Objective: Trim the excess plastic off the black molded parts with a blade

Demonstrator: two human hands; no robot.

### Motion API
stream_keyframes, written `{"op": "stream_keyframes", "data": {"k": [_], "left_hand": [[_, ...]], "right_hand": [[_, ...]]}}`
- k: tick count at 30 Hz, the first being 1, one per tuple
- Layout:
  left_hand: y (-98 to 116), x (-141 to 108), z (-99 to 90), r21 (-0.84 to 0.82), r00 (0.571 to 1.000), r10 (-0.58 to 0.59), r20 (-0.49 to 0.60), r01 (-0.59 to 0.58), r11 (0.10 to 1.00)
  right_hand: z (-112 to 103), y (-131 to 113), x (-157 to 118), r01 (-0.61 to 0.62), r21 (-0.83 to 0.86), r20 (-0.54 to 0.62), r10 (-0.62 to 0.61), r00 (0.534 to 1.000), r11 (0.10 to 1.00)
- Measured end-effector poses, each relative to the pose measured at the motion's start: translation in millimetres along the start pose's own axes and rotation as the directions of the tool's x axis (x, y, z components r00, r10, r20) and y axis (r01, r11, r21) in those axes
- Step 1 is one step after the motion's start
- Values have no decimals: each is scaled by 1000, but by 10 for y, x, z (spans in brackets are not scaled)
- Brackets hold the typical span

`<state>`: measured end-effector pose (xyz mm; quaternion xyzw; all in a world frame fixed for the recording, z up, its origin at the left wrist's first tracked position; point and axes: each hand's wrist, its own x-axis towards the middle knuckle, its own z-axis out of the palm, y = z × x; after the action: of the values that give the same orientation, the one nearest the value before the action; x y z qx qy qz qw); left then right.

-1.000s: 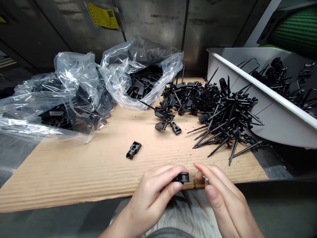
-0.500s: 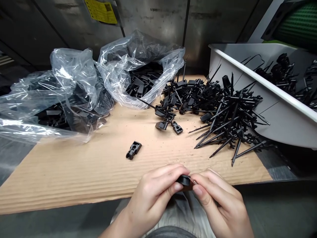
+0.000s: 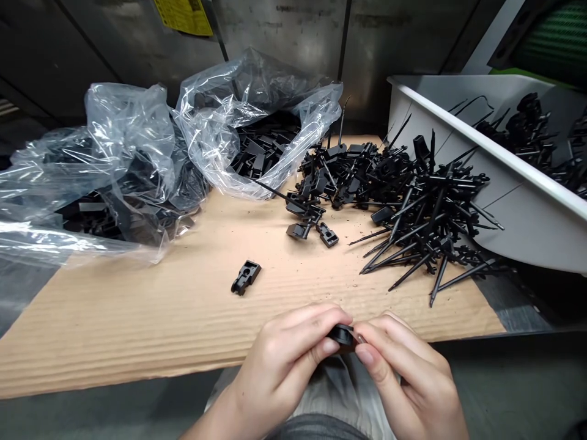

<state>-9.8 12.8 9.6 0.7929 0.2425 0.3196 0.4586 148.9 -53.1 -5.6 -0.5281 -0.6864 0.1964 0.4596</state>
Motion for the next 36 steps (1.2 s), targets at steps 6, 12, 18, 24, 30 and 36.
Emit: {"op": "stream_keyframes", "data": {"k": [6,12,18,24,30,36], "left_hand": [[-12,-27,-10,1,1000,20,-5,-20,1000],[-9,-12,-15,4,1000,-4,-3,4,1000],[0,-16,-5,-20,1000,-20,-2,20,1000],[15,-6,-11,-12,1000,-18,-10,18,1000],[-6,1,-9,-8,1000,-11,-25,11,1000],[110,-92,-58,80,999,-36,5,35,996]], "right_hand": [[-14,-19,-31,1,-22,-1,-1,1000,1000],[26,-28,-19,-11,-69,-60,7,998,998],[-45,-57,12,-91,9,-26,91,996,996],[-30,-44,-19,-46,4,-8,46,999,999],[-16,-39,5,-51,-32,-44,50,998,998],[-112,59,-19,-337,182,-188,369,910,924]]}}
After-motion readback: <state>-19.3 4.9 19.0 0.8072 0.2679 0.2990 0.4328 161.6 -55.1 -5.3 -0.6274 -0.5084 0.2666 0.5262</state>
